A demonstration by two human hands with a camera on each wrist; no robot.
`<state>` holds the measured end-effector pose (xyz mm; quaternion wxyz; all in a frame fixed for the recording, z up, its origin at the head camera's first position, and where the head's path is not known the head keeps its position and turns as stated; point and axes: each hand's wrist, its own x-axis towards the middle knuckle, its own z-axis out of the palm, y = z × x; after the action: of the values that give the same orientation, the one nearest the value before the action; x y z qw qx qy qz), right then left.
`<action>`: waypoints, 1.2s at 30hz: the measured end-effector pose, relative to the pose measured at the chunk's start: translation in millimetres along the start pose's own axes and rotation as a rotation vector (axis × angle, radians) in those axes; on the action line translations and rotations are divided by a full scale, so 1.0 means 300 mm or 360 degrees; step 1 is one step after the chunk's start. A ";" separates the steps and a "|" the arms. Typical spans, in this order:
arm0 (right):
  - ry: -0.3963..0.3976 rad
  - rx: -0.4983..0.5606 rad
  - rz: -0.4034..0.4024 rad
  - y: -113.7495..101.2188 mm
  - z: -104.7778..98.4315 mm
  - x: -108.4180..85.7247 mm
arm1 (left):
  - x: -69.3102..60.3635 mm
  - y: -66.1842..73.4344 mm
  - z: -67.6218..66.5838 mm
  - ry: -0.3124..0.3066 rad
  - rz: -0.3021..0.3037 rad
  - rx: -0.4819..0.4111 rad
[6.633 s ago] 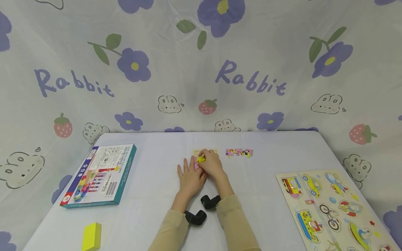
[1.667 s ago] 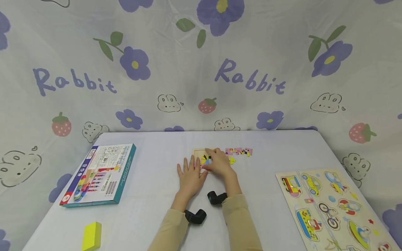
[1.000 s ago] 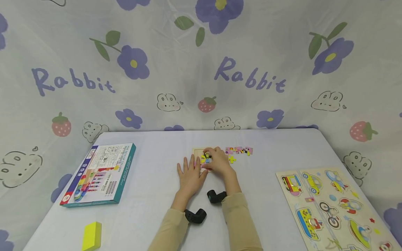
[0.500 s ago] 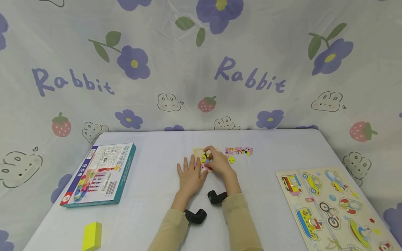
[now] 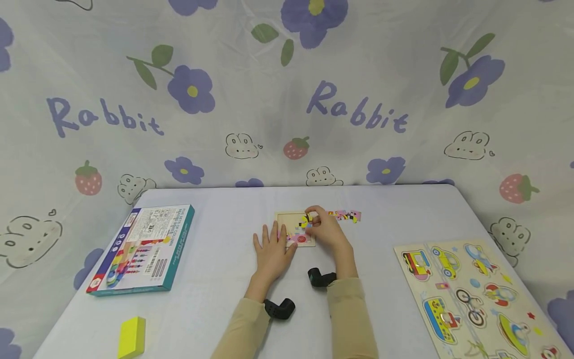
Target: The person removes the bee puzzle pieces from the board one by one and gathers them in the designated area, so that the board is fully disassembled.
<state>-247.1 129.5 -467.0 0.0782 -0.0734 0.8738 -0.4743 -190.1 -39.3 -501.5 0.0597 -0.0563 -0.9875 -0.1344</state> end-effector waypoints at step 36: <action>0.0256 0.0011 0.0493 0.099 -0.191 -0.091 | -0.005 0.001 -0.019 -0.0006 0.0002 -0.0073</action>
<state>-233.8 197.9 -459.1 0.0803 0.1006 0.8764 -0.4640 -188.0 -40.8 -496.1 0.0567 -0.0584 -0.9843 -0.1569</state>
